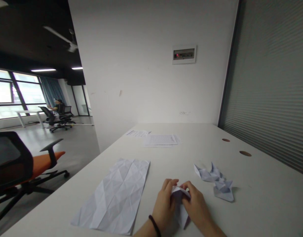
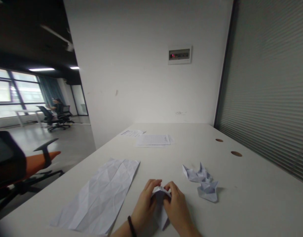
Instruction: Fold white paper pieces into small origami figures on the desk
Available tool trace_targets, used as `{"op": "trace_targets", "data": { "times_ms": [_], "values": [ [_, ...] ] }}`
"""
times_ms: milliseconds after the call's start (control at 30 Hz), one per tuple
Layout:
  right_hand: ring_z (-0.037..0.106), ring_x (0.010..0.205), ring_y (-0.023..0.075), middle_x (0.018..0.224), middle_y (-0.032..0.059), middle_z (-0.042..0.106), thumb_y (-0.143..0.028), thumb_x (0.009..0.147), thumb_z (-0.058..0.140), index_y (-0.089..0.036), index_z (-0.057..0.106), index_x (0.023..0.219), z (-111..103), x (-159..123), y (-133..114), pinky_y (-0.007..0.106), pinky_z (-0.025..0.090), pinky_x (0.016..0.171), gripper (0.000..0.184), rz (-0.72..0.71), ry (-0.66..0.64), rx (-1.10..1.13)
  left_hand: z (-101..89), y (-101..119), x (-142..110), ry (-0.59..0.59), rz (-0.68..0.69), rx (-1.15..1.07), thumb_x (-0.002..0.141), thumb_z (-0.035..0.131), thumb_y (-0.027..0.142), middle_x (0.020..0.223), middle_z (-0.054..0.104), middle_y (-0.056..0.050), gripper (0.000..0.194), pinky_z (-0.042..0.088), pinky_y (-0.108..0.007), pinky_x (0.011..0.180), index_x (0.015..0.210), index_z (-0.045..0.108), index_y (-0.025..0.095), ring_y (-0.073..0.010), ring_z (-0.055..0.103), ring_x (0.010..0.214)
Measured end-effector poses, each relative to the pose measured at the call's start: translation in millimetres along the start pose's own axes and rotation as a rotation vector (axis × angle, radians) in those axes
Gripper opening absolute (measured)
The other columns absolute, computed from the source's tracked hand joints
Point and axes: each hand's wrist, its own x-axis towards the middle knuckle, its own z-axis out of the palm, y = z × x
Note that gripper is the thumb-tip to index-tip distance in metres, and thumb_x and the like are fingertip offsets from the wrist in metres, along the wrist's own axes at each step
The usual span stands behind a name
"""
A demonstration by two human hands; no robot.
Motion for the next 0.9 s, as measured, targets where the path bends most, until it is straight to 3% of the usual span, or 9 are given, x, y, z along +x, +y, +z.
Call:
{"op": "trace_targets", "data": {
  "times_ms": [133,233,333,433,500,633,767,900],
  "values": [
    [0.055,0.068,0.0157,0.072,-0.0005,0.057,-0.004,0.056,0.038,-0.021,0.05,0.076,-1,5,14,0.025,0.042,0.063,0.028,0.012,-0.034,0.084,-7.9,-9,4,-0.109,0.041,0.218,0.071,0.035,0.0,0.104,0.057,-0.003,0.048,0.042,-0.027,0.084,0.106,0.057,0.025,-0.0156,0.053,0.095],
    [0.053,0.081,0.0168,0.081,0.0024,0.057,-0.002,0.051,0.038,-0.019,0.054,0.075,-5,7,23,0.025,0.043,0.07,0.033,-0.012,-0.153,0.072,-15.8,-22,7,-0.236,0.038,0.424,0.077,0.037,0.004,0.105,0.06,-0.002,0.043,0.042,-0.028,0.086,0.105,0.059,0.027,-0.0162,0.053,0.098],
    [0.051,0.091,0.0171,0.091,0.004,0.056,-0.002,0.052,0.039,-0.02,0.058,0.077,-16,6,22,0.028,0.042,0.079,0.036,-0.033,-0.291,0.035,-26.6,-30,6,-0.459,0.092,0.495,0.08,0.042,0.011,0.121,0.051,-0.002,0.043,0.036,-0.031,0.094,0.119,0.047,0.027,-0.0175,0.047,0.109],
    [0.047,0.101,0.0189,0.102,0.0059,0.054,-0.007,0.059,0.047,-0.02,0.062,0.085,-28,3,13,0.032,0.036,0.09,0.033,-0.034,-0.362,-0.011,-37.0,-25,3,-0.656,0.103,0.544,0.08,0.05,0.038,0.136,0.031,-0.006,0.058,0.022,-0.045,0.101,0.132,0.027,0.025,-0.0253,0.029,0.123],
    [0.045,0.105,0.0204,0.107,0.0067,0.051,-0.012,0.06,0.053,-0.021,0.063,0.09,-33,0,7,0.033,0.033,0.094,0.033,-0.05,-0.394,-0.031,-41.1,-20,2,-0.718,0.075,0.55,0.08,0.044,0.052,0.138,0.023,-0.009,0.067,0.016,-0.05,0.101,0.134,0.02,0.023,-0.027,0.021,0.126],
    [0.045,0.105,0.0197,0.109,0.0057,0.05,-0.015,0.061,0.058,-0.023,0.064,0.091,-31,-3,4,0.031,0.037,0.091,0.031,-0.103,-0.426,0.02,-40.4,-18,2,-0.72,0.041,0.543,0.086,0.033,0.048,0.139,0.023,-0.008,0.054,0.016,-0.048,0.101,0.134,0.021,0.024,-0.0245,0.019,0.127],
    [0.05,0.096,0.0172,0.102,0.0048,0.051,-0.015,0.063,0.058,-0.021,0.065,0.083,-26,-2,7,0.027,0.042,0.081,0.022,-0.074,-0.437,0.061,-34.3,-20,4,-0.583,0.06,0.534,0.077,0.055,0.032,0.133,0.036,-0.006,0.048,0.022,-0.041,0.1,0.123,0.041,0.024,-0.0242,0.028,0.123],
    [0.053,0.083,0.0143,0.089,0.0023,0.053,-0.016,0.066,0.057,-0.02,0.066,0.072,-26,2,11,0.022,0.043,0.07,0.011,-0.067,-0.421,-0.003,-36.0,-15,7,-0.487,0.06,0.486,0.069,0.061,0.021,0.1,0.058,-0.002,0.023,0.037,-0.028,0.086,0.092,0.061,0.024,-0.0179,0.05,0.096]
  ]
}}
